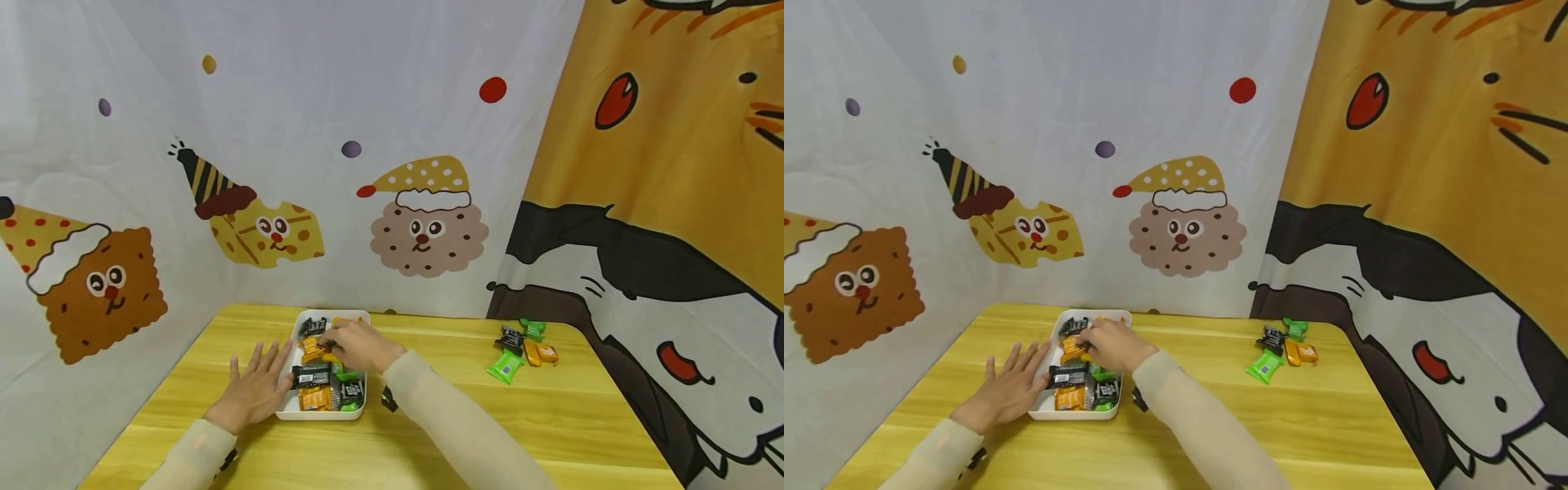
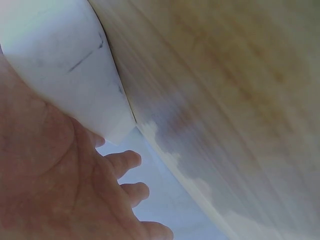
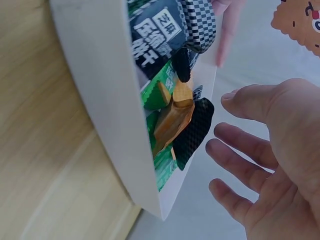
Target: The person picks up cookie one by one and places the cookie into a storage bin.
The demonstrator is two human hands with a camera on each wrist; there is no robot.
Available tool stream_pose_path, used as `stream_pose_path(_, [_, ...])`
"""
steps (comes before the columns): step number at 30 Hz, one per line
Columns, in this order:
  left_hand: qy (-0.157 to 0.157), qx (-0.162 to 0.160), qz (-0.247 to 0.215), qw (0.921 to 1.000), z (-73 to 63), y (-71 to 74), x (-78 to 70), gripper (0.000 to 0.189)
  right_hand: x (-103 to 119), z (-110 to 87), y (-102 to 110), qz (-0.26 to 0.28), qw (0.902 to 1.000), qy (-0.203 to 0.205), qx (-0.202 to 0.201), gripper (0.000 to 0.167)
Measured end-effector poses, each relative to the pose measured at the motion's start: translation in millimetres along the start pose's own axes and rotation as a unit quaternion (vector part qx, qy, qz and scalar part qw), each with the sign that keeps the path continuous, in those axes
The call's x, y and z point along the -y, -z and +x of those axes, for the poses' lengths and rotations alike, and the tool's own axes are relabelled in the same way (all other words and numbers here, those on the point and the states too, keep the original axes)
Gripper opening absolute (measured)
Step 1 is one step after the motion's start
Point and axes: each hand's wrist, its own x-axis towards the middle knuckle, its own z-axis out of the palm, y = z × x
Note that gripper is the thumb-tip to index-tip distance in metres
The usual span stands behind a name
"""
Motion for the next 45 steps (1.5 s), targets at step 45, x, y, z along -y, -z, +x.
stream_pose_path(45, [-0.002, 0.007, -0.019, 0.9998, 0.9, -0.4, 3.0, 0.075, -130, -233.5, 1, 0.01, 0.9828, -0.171, -0.069, 0.043])
